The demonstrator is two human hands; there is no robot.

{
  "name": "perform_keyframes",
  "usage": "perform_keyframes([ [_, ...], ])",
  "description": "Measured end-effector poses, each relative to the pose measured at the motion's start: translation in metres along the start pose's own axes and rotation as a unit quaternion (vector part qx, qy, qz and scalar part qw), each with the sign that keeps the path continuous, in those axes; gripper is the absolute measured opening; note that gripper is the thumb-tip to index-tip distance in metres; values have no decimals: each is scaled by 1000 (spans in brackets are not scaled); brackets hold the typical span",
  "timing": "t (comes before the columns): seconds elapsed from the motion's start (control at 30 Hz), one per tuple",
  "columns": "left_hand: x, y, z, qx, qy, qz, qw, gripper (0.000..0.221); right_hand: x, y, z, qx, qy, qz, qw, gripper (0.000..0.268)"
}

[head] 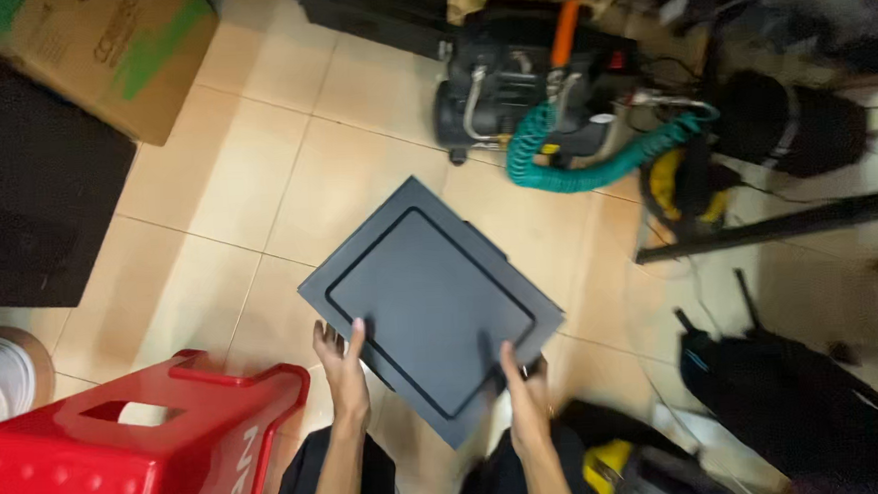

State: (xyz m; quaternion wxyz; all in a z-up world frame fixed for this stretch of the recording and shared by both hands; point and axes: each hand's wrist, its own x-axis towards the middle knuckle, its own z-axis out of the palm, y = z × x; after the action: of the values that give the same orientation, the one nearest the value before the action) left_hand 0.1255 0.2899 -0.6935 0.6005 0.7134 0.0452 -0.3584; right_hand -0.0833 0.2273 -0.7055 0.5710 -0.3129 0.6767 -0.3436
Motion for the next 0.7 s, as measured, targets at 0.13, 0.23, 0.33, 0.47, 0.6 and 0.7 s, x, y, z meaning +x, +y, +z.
perform_keyframes([
  [0.13, 42, -62, -5, -63, -52, 154, 985, 82, 4, 7, 18, 130, -19, 38, 991, 55],
  [0.23, 43, -72, 8, -98, -106, 137, 980, 77, -7, -16, 23, 152, 29, 70, 986, 58],
  [0.33, 56, -83, 20, -168, -61, 91, 980, 68, -1, -10, 27, 47, 2, 55, 997, 65],
  [0.47, 88, -71, 26, -107, -12, 123, 986, 82, 31, 2, 52, 78, -98, -17, 992, 65],
  [0.6, 14, 54, 39, -115, 22, 37, 992, 104, -11, -60, 93, -19, -138, -52, 989, 89],
  [0.7, 121, 20, 42, -130, 89, 78, 984, 83, 42, -45, 136, -9, -168, -96, 981, 84],
])
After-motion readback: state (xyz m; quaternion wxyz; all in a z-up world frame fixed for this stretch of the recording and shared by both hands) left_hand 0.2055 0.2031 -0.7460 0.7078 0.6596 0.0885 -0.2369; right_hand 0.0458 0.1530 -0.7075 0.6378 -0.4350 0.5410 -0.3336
